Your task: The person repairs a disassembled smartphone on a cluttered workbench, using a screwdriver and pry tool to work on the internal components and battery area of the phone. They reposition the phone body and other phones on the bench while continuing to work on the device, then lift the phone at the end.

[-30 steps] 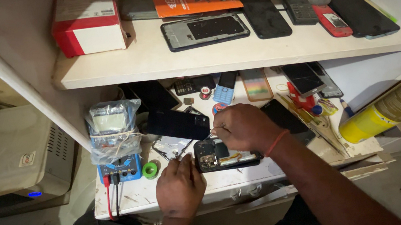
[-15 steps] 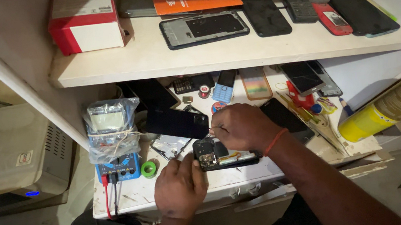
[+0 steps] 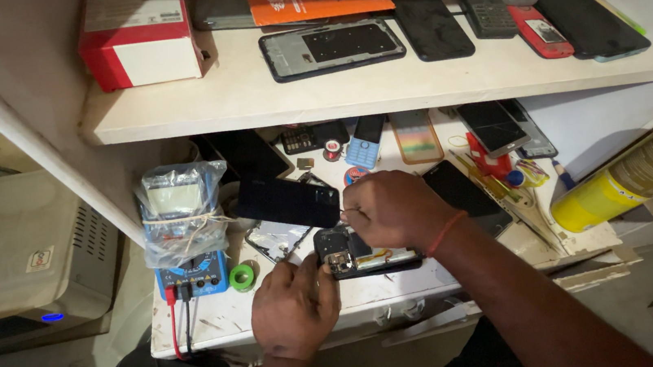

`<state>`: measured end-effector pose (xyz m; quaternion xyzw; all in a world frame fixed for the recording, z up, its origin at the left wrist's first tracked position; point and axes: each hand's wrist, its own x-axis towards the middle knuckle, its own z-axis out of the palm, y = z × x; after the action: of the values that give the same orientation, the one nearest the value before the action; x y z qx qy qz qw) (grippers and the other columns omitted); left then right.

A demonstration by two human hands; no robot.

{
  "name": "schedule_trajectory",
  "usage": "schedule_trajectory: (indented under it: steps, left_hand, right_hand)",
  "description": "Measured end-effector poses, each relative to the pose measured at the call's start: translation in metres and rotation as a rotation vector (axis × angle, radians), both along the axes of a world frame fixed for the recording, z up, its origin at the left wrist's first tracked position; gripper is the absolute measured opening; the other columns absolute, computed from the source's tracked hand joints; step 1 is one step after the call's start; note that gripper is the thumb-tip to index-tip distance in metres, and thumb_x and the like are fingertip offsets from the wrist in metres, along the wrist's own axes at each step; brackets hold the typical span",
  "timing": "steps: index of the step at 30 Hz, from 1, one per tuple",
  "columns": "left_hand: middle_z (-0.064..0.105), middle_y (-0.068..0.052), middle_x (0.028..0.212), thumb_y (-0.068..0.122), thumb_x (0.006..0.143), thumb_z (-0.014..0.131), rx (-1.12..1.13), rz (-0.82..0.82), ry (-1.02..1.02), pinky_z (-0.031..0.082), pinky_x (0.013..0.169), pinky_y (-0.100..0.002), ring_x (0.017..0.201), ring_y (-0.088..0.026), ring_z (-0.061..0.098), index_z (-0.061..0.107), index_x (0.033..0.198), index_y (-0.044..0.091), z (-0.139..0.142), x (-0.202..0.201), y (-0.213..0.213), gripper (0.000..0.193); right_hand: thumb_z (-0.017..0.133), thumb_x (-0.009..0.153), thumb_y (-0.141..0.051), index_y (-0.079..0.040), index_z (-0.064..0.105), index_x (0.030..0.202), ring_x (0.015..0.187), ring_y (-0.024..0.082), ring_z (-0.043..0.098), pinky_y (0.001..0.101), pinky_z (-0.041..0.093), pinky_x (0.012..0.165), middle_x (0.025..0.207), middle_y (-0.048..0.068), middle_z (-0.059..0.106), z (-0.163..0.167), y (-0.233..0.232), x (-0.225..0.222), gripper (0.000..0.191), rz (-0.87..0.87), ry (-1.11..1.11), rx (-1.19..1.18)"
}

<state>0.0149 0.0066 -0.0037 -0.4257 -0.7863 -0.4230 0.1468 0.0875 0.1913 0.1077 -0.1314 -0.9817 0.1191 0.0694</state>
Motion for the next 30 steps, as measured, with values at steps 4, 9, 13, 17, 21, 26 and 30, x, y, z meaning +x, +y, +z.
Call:
schedule_trajectory:
  steps: [4,9,13,17,21,26,30]
  left_hand:
    - [0.064,-0.013,0.076,0.025,0.085,0.07,-0.002,-0.015,-0.001,0.054,0.061,-0.045,0.069,-0.033,0.067,0.08,0.102,0.009,-0.001,0.0,-0.001,0.025]
    - [0.064,-0.013,0.077,0.025,0.085,0.07,0.016,-0.027,0.023,0.054,0.06,-0.044,0.069,-0.032,0.067,0.079,0.101,0.006,-0.002,-0.001,-0.001,0.026]
    - [0.064,-0.012,0.075,0.025,0.086,0.071,0.022,-0.031,0.005,0.054,0.06,-0.045,0.069,-0.032,0.067,0.079,0.1,0.007,-0.003,-0.001,-0.001,0.024]
    - [0.064,-0.012,0.075,0.024,0.087,0.07,0.02,-0.048,0.002,0.054,0.06,-0.044,0.068,-0.031,0.067,0.079,0.101,0.006,-0.002,-0.002,-0.001,0.024]
    - [0.064,-0.012,0.076,0.025,0.087,0.07,0.029,-0.021,0.037,0.054,0.061,-0.044,0.069,-0.032,0.067,0.079,0.101,0.008,-0.001,0.0,-0.002,0.024]
    - [0.064,-0.012,0.074,0.024,0.088,0.069,0.025,-0.035,0.021,0.053,0.059,-0.045,0.067,-0.032,0.066,0.079,0.102,0.007,0.001,0.0,-0.002,0.025]
    - [0.064,-0.012,0.074,0.023,0.089,0.068,0.042,-0.076,0.029,0.053,0.06,-0.046,0.068,-0.033,0.066,0.079,0.103,0.007,0.001,-0.003,-0.002,0.025]
  right_hand:
    - [0.07,0.085,-0.03,-0.013,0.075,0.082,0.077,0.035,0.07,0.0491,0.054,0.071,0.078,0.012,0.072,0.004,-0.004,-0.003,0.019,-0.015,-0.058,0.027]
    - [0.067,0.085,-0.021,-0.008,0.071,0.083,0.083,0.034,0.07,0.0477,0.054,0.077,0.085,0.012,0.071,0.005,0.0,-0.01,0.014,0.171,-0.068,0.02]
    - [0.065,0.085,-0.016,-0.008,0.071,0.079,0.087,0.032,0.07,0.0454,0.055,0.08,0.086,0.01,0.071,0.003,0.001,-0.017,0.011,0.231,-0.08,-0.007]
    - [0.064,0.083,-0.013,-0.009,0.073,0.082,0.089,0.031,0.07,0.0438,0.056,0.08,0.088,0.009,0.07,0.008,0.002,-0.021,0.009,0.285,-0.106,-0.022]
    - [0.064,0.078,-0.013,-0.005,0.076,0.094,0.087,0.036,0.069,0.0455,0.055,0.077,0.094,0.016,0.071,0.015,0.0,-0.022,0.022,0.358,0.096,0.011]
    - [0.066,0.094,-0.042,-0.005,0.077,0.084,0.084,0.038,0.071,0.0479,0.055,0.082,0.084,0.02,0.073,0.018,-0.001,-0.03,0.04,-0.046,-0.372,0.132]
    - [0.069,0.091,-0.041,-0.003,0.077,0.081,0.084,0.039,0.071,0.0489,0.055,0.08,0.083,0.02,0.072,0.011,0.004,-0.038,0.04,0.02,-0.381,0.132]
